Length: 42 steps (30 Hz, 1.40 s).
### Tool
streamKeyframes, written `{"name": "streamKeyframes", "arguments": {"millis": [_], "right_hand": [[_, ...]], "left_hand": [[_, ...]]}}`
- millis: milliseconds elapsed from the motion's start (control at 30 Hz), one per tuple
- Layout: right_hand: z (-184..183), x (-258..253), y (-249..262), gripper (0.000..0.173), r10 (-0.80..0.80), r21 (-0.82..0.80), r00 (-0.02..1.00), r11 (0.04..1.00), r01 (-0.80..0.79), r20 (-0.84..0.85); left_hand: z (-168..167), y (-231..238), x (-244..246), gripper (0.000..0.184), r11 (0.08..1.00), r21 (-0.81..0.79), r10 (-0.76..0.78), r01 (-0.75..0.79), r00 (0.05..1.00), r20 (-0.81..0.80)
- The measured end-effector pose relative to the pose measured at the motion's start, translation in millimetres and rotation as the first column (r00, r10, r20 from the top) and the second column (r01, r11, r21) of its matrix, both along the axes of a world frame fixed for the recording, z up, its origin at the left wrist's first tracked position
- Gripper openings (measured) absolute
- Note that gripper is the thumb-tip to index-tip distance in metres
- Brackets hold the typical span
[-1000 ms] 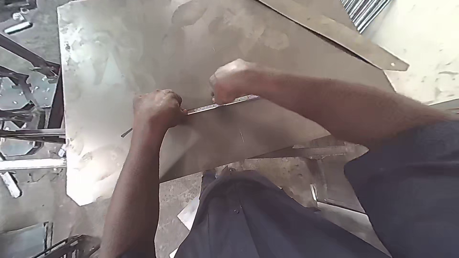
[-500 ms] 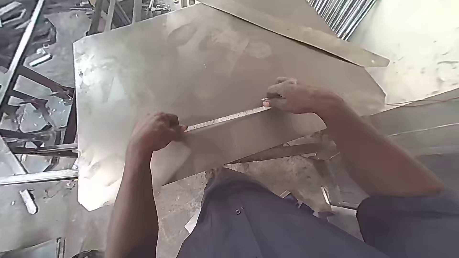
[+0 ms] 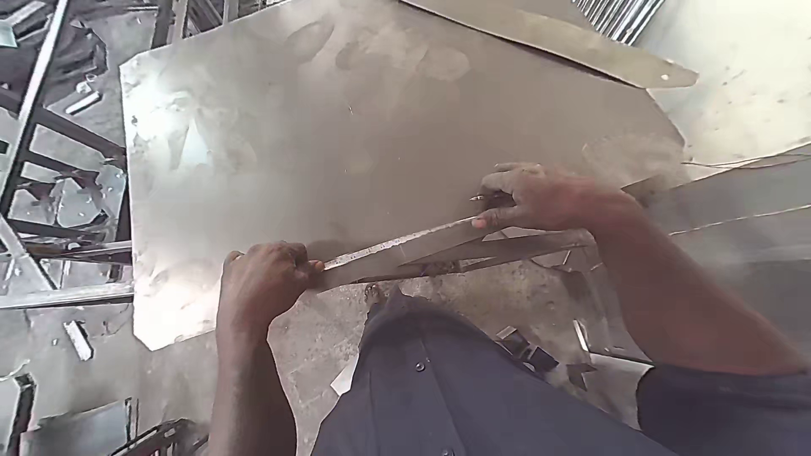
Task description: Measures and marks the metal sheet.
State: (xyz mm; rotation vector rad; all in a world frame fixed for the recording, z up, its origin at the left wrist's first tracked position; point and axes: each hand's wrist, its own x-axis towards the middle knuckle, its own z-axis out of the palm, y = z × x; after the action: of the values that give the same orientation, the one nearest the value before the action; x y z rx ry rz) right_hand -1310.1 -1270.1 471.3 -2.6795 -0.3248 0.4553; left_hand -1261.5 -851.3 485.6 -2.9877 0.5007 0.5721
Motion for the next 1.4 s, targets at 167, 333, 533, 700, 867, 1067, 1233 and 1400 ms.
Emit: {"name": "streamKeyframes", "arguments": {"millis": [167,333,533,700,867,1067,1233,1400], "right_hand": [[-2,-1,-2,0.025,0.069,0.025,0.996,0.997,-0.071,0.064],[-2,0,5,0.03,0.039,-0.067,0.999,0.997,-0.038,0.002],[-2,1,9,0.033,0.024,-0.112,0.999,0.993,-0.021,0.032],[0,6,14,0.033,-0.048,-0.096,0.998,0.994,0.043,-0.046],[-2,6,13,0.03,-0.057,-0.072,0.997,0.996,0.053,-0.05],[-2,7,11,0.032,-0.026,-0.09,0.999,0.996,0.021,-0.046],[2,9,14,0.033,-0.06,-0.095,0.994,0.994,0.052,-0.091],[6,11,15,0.031,-0.054,-0.102,0.993,0.994,0.043,-0.109]], "left_hand": [[-2,2,-2,0.036,1.0,-0.022,-0.001,0.0,1.0,-0.009],[-2,-5,-13,0.04,0.998,0.055,0.035,-0.036,0.999,0.026],[-2,-7,-20,0.033,0.998,0.021,0.061,-0.062,0.998,0.032],[3,-11,-16,0.033,0.994,0.062,0.098,-0.095,0.994,-0.04],[-3,-8,-17,0.037,0.993,0.063,0.097,-0.095,0.995,-0.022],[-5,-8,-19,0.039,0.991,0.062,0.119,-0.119,0.993,0.018],[-6,-7,-23,0.04,0.989,0.016,0.149,-0.15,0.988,0.037],[-7,-6,-17,0.041,0.987,0.024,0.16,-0.16,0.987,-0.003]]}}
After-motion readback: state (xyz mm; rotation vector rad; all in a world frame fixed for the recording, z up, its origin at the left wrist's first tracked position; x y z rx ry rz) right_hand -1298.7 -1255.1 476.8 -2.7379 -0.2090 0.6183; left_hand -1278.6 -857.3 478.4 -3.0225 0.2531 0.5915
